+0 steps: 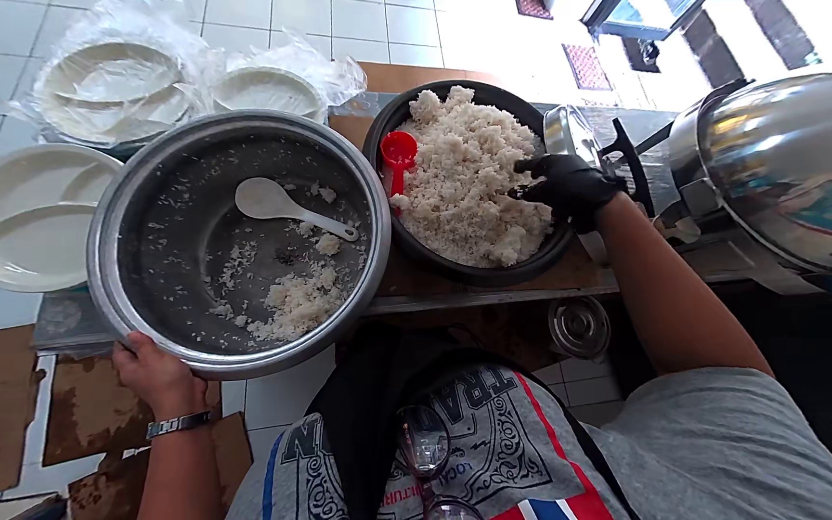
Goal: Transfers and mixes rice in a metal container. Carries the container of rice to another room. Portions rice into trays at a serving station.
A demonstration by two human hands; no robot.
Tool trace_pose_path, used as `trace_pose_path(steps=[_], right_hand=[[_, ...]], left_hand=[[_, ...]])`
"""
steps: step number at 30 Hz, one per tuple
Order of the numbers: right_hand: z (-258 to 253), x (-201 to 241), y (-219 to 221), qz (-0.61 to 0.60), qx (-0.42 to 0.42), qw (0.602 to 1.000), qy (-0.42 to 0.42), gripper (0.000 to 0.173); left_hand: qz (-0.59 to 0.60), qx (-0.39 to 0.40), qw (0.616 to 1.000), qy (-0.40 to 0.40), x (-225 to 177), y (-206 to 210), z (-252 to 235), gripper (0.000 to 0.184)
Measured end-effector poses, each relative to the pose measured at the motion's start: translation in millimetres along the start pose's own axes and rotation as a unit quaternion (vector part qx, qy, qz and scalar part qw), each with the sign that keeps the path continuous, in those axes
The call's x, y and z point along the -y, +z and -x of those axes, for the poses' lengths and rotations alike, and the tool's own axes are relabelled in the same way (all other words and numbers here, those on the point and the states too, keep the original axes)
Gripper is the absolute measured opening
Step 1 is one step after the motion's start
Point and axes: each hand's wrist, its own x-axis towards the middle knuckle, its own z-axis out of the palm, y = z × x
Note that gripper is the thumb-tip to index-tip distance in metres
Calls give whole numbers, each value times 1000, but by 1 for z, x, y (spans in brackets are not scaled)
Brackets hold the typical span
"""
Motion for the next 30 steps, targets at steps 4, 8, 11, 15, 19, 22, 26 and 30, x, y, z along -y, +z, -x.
trace_pose_path(steps=[4, 8, 11, 15, 19, 22, 26, 30], right_hand=[[23, -14, 37, 71, 41, 996, -36, 55], [28, -25, 97, 103, 7, 995, -8, 81], [20, -39, 121, 101, -81, 991, -23, 65], [6, -48, 119, 57, -126, 990, 9, 55], [1, -50, 113, 12, -159, 987, 30, 44], [-3, -51, 106, -18, -179, 982, 51, 36], [-8, -49, 101, -24, -196, 977, 82, 38], [1, -44, 93, -67, -179, 977, 94, 59]], left_hand=[[7, 3, 1000, -1, -1, 1, 1, 51], [4, 6, 1000, 1, -2, 2, 4, 51], [-11, 6, 1000, -1, -3, 1, 3, 52], [-10, 7, 1000, -2, -7, 3, 5, 50], [-11, 7, 1000, 1, -9, 3, 8, 50], [-13, 9, 1000, 6, -4, 1, 7, 50], [-11, 5, 1000, 7, -4, 1, 4, 49], [-13, 2, 1000, -6, -10, 3, 8, 49]])
